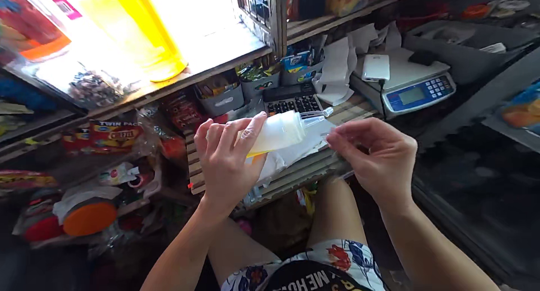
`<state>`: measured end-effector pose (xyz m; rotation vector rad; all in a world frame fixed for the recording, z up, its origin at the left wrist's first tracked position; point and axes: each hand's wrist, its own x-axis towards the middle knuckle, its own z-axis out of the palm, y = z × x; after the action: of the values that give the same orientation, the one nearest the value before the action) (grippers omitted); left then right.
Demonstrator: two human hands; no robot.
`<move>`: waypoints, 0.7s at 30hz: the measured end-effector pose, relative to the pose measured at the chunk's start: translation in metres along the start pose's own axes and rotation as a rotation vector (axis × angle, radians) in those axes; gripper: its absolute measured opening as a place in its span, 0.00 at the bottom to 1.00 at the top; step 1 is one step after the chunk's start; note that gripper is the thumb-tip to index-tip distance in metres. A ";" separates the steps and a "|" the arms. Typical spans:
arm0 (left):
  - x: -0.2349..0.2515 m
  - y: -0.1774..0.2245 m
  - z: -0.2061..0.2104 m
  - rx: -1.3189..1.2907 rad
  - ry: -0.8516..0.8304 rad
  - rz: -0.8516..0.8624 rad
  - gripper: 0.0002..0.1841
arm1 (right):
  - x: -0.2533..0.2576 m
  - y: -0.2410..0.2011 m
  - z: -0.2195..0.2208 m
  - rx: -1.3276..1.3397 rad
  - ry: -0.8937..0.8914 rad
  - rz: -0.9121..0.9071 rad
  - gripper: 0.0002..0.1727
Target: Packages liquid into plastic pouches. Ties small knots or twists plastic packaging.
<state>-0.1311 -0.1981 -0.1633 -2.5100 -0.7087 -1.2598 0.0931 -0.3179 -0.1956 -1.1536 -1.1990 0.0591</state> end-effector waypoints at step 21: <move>0.084 -0.012 -0.039 0.259 -0.259 0.562 0.20 | 0.035 -0.018 0.008 -0.332 -0.323 -0.117 0.13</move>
<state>-0.1214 -0.1776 -0.0731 -2.4225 -0.1649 -0.6167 0.0925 -0.3009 -0.1592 -1.3957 -1.6039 -0.0468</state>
